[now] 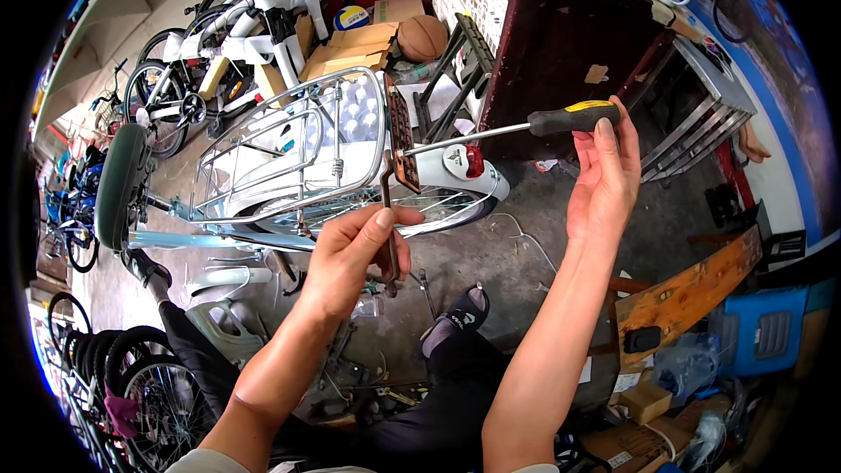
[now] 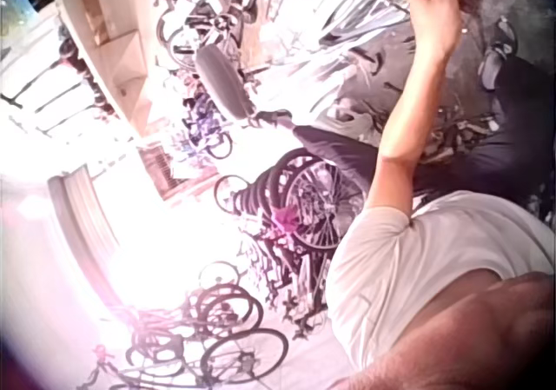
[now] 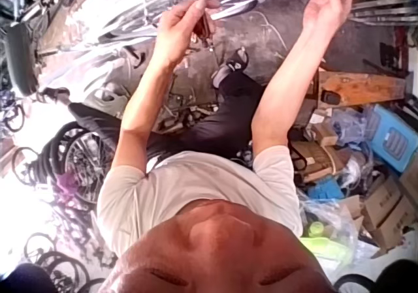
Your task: The person aligns a bracket and fastens a reflector plate onto the bicycle rear rack using a screwdriver, then retrieves a wrench from a tool tray and tightens the bracket.
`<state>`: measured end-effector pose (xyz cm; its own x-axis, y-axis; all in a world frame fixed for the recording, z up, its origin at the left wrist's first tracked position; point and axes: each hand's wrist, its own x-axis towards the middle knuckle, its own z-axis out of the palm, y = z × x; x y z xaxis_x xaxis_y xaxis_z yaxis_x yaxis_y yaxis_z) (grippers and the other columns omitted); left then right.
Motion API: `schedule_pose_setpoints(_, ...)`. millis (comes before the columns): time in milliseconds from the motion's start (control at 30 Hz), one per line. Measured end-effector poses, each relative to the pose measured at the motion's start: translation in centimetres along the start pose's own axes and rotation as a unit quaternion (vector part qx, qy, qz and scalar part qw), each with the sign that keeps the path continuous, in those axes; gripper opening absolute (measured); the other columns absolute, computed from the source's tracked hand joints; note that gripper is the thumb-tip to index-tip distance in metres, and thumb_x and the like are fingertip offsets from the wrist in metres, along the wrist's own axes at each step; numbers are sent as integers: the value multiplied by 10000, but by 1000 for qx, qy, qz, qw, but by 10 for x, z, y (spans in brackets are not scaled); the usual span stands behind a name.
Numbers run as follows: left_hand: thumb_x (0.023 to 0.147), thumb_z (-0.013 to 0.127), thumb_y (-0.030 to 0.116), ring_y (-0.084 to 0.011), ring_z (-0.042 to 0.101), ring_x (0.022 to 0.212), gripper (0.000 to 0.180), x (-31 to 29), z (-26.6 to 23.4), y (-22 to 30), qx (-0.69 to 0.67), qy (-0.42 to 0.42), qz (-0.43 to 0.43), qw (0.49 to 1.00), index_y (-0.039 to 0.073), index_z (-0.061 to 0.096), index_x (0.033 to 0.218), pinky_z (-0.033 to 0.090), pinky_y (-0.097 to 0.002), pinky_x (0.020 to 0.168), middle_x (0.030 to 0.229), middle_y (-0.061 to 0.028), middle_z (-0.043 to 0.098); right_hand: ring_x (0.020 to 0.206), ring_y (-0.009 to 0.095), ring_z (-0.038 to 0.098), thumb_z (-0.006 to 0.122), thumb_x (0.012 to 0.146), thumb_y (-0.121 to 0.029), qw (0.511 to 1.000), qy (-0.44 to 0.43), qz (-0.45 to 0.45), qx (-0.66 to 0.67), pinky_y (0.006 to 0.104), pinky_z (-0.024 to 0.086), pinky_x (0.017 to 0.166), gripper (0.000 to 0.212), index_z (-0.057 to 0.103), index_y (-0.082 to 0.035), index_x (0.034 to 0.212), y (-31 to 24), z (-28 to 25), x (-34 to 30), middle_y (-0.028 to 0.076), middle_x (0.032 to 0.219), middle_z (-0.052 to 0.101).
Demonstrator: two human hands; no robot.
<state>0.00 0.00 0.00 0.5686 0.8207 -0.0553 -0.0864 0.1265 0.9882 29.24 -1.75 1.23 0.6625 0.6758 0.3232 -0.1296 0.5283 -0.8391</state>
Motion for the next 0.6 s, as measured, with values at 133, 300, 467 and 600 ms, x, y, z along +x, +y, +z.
schedule_pose_setpoints(133,1057,459,336,-123,517,482,455,-4,-1,29,-177,-18,-111,978,-75,638,1133,405,-251,450,638,-53,599,1195,208,566,621,974,-151,999,-28,-29,29,371,380,1065,516,448,-33,1445,-8,-1,2,109,1290,590)
schedule_pose_setpoints(300,1056,458,344,-129,473,420,484,-5,-8,37,-294,-34,-135,946,-106,613,1143,391,-248,412,608,-43,562,1237,227,550,569,1000,-201,995,-70,-45,48,379,362,1078,495,440,-44,1451,-13,7,-3,139,1326,575)
schedule_pose_setpoints(467,1050,481,371,-110,493,474,477,-6,-5,30,-236,-29,-129,963,-75,622,1147,396,-240,435,637,-46,585,1250,228,525,562,1001,-242,996,-39,-21,73,410,342,1094,465,485,-63,1424,-11,6,-2,141,1318,581)
schedule_pose_setpoints(600,1057,466,391,-84,520,565,463,-4,2,6,-119,-22,-78,990,-26,631,1172,426,-232,532,679,-29,603,1059,133,606,661,967,-285,999,25,-18,11,316,400,990,372,583,-48,1243,-2,-5,1,72,1121,664)
